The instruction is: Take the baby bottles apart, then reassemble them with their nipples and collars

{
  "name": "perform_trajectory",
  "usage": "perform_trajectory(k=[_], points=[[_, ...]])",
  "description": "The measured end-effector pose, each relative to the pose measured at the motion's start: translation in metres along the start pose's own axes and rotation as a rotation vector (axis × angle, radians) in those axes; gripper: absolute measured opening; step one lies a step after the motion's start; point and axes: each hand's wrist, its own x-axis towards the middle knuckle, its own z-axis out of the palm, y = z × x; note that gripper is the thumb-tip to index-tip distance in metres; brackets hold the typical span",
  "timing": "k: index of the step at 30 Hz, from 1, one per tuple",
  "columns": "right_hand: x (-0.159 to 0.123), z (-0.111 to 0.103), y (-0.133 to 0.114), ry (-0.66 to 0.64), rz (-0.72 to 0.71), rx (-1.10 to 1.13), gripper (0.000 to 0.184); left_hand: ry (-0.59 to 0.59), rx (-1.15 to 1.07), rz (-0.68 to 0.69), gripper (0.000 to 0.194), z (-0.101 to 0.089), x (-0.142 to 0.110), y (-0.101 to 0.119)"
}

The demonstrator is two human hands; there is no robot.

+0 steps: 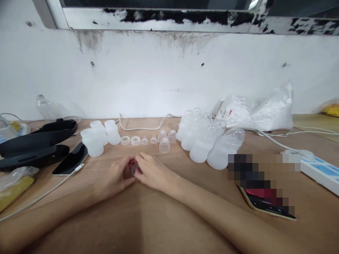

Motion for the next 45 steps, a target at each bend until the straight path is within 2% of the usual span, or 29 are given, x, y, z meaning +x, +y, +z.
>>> perform_trajectory(k=[2,4,6,8,10,13,18,30,32,35,37,40,42,45], points=[[0.000,0.007,0.005,0.090,0.083,0.122,0.005,-0.004,-0.004,-0.014,0.029,-0.002,0.000,-0.002],[0.001,0.012,0.011,0.182,0.225,0.290,0.006,-0.014,0.007,-0.033,0.034,-0.008,0.000,-0.002],[0.003,0.014,0.019,0.261,0.344,0.404,0.015,-0.002,0.051,-0.060,0.039,-0.013,0.002,-0.004],[0.007,0.013,0.026,0.339,0.344,0.338,0.019,0.045,0.120,-0.094,0.037,-0.017,0.007,-0.010],[0.014,0.011,0.031,0.373,0.262,0.172,0.016,0.099,0.167,-0.108,0.034,-0.018,0.014,-0.019],[0.025,0.013,0.037,0.349,0.175,-0.012,0.019,0.148,0.175,-0.097,0.038,-0.013,0.027,-0.032],[0.037,0.021,0.043,0.321,0.211,-0.088,0.035,0.210,0.165,-0.082,0.043,-0.004,0.040,-0.044],[0.036,0.024,0.045,0.293,0.260,-0.157,0.036,0.257,0.142,-0.048,0.035,-0.001,0.049,-0.051],[0.034,0.010,0.037,0.304,0.255,-0.192,0.039,0.267,0.150,-0.022,0.036,-0.002,0.046,-0.050],[0.027,-0.036,0.020,0.360,0.277,-0.385,0.042,0.298,0.173,0.008,0.037,-0.003,0.043,-0.047],[0.017,-0.077,0.010,0.416,0.389,-0.553,0.039,0.319,0.187,0.023,0.037,-0.004,0.041,-0.044],[-0.003,-0.128,0.007,0.436,0.654,-0.767,0.048,0.338,0.201,0.040,0.036,-0.005,0.040,-0.039],[-0.014,-0.147,0.013,0.303,0.809,-0.799,0.050,0.351,0.205,0.046,0.035,-0.006,0.039,-0.037],[-0.020,-0.153,0.029,0.020,0.930,-0.778,0.043,0.374,0.209,0.047,0.033,-0.006,0.037,-0.036]])
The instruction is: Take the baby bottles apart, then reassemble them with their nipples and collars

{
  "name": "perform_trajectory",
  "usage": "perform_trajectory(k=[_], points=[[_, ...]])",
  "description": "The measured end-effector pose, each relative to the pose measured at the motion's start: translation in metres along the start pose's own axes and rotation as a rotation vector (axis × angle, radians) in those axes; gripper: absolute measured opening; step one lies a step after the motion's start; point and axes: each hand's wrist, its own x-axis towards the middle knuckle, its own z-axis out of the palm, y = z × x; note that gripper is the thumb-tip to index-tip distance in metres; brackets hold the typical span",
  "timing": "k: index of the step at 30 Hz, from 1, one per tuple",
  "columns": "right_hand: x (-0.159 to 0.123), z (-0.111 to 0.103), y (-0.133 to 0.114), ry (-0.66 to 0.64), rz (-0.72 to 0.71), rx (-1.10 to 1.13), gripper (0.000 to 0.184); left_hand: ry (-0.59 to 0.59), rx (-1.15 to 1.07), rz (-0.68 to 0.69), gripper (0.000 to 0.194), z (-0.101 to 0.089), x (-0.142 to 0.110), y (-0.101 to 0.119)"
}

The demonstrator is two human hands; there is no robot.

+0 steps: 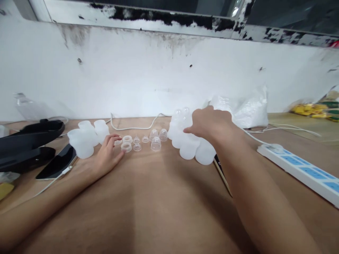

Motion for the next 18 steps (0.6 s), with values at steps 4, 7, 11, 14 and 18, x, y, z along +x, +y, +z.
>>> perform_trajectory(k=[4,7,11,14,18], points=[[0.009,0.010,0.009,-0.079,-0.057,-0.015,0.034,0.053,-0.035,0.037,0.031,-0.007,-0.003,0.008],[0.002,0.007,0.015,0.000,-0.172,0.120,0.036,0.108,-0.081,0.103,0.030,-0.024,-0.004,0.029],[-0.022,-0.006,0.001,-0.066,-0.524,0.461,0.041,-0.086,-0.080,0.162,0.063,-0.055,-0.003,0.067],[-0.033,-0.009,-0.024,-0.176,-0.797,0.612,0.037,-0.332,0.043,0.112,0.055,-0.069,-0.002,0.083],[-0.037,0.005,-0.053,-0.227,-0.892,0.638,0.043,-0.459,0.162,0.182,0.039,-0.072,-0.001,0.084]])
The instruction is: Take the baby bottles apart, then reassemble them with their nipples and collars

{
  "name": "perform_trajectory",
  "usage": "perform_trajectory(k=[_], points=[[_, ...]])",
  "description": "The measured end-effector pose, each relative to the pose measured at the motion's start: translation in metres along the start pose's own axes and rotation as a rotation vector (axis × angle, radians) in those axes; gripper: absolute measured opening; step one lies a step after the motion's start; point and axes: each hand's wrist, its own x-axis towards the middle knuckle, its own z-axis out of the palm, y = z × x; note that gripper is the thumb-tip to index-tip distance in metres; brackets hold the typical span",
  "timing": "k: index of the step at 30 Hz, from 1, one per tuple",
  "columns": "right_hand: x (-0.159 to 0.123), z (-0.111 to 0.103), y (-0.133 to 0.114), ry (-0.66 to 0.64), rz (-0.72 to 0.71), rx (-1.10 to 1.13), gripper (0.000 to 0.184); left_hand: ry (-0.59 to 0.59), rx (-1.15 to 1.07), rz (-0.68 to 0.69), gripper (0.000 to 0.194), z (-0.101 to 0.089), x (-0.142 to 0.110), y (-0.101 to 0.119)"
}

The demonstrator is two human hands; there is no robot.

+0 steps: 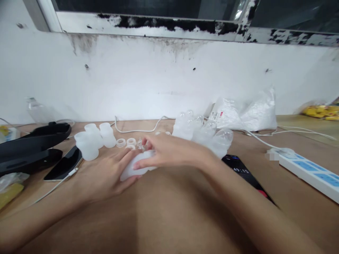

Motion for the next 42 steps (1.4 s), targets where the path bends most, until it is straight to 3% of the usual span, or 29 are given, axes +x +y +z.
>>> perform_trajectory(k=[6,9,11,14,18,22,24,31,42], points=[[-0.007,0.041,-0.009,-0.194,-0.015,0.062,0.044,-0.200,-0.044,0.140,0.046,-0.004,-0.019,0.000],[-0.023,0.051,-0.003,-0.141,-0.029,0.016,0.055,-0.239,-0.187,0.151,0.044,-0.005,-0.041,-0.005],[-0.035,0.050,0.012,-0.040,0.040,-0.104,0.071,-0.190,-0.176,0.087,0.041,-0.004,-0.055,-0.015],[-0.046,0.043,0.036,0.006,0.135,-0.253,0.077,-0.079,-0.071,-0.052,0.044,0.004,-0.067,-0.027],[-0.043,0.040,0.049,0.042,0.100,-0.437,0.051,0.109,-0.144,-0.151,0.045,0.017,-0.062,-0.027],[-0.029,0.045,0.057,-0.043,0.249,-0.618,0.043,0.189,-0.204,-0.155,0.042,0.024,-0.056,-0.023],[-0.023,0.048,0.062,-0.041,0.313,-0.654,0.046,0.208,-0.222,-0.154,0.042,0.026,-0.056,-0.024],[-0.005,0.056,0.069,0.213,0.447,-0.764,0.038,0.247,-0.282,-0.116,0.041,0.032,-0.058,-0.028],[0.014,0.069,0.093,0.349,0.434,-0.623,0.039,0.188,-0.261,-0.144,0.040,0.026,-0.058,-0.025]])
